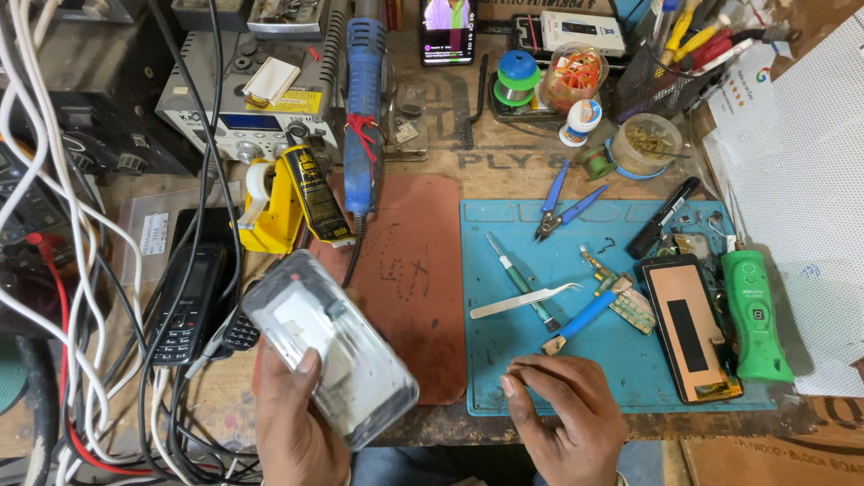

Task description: The person uses tweezers and a prying tool to remove adhesive residue from the back of a smartphone chassis. They then align and press the motherboard assembly into the chassis and inspect the fit.

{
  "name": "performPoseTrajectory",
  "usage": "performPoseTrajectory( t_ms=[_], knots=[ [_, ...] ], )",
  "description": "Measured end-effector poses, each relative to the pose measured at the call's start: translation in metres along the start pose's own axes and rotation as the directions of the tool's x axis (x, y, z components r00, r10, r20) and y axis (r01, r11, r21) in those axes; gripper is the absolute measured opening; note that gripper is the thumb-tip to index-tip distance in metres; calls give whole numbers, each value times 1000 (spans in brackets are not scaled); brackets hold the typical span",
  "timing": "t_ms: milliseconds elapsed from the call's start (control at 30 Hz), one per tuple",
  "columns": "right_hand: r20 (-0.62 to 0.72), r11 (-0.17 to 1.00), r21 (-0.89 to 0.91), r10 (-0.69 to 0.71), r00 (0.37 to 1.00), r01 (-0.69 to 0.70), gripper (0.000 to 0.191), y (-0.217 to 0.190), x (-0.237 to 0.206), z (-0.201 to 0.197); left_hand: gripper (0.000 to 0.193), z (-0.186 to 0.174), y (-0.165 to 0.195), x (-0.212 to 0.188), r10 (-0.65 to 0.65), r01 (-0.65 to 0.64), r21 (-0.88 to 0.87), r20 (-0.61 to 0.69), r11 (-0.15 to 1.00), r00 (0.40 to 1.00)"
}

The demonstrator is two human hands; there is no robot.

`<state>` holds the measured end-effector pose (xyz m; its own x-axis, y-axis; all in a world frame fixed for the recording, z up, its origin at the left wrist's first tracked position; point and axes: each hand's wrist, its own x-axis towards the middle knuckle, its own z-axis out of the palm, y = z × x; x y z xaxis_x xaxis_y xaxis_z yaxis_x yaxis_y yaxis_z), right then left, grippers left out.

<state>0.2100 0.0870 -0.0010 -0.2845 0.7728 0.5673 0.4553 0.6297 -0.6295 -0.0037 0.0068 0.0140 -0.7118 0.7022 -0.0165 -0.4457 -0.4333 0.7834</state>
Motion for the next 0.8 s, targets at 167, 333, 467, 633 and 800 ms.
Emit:
performPoseTrajectory(
  t_ms=[167, 333, 467, 633, 800],
  knots=[
    [-1, 1000, 17, -22, 1000, 22, 13, 6, -2, 0, 62, 3, 2, 4, -192, 187, -54, -114, 981, 975],
    [144, 933, 317, 132, 981, -172, 37, -6, -8, -2, 71, 8, -7, -11, -99, 110, -337, 51, 935, 994],
    [443, 548, 462, 539, 716, -698, 70, -29, -8, 6, 106, 13, -18, -24, -171, 203, -519, 110, 830, 979],
    [453, 486, 573, 483, 749, -660, 60, -36, 26, 16, 129, 12, -26, -34, -304, 292, -541, 70, 789, 950],
    [301, 607, 575, 467, 832, -549, 36, -35, 76, 10, 127, -3, -26, -37, -205, 476, -476, 514, 739, 833]
  ],
)
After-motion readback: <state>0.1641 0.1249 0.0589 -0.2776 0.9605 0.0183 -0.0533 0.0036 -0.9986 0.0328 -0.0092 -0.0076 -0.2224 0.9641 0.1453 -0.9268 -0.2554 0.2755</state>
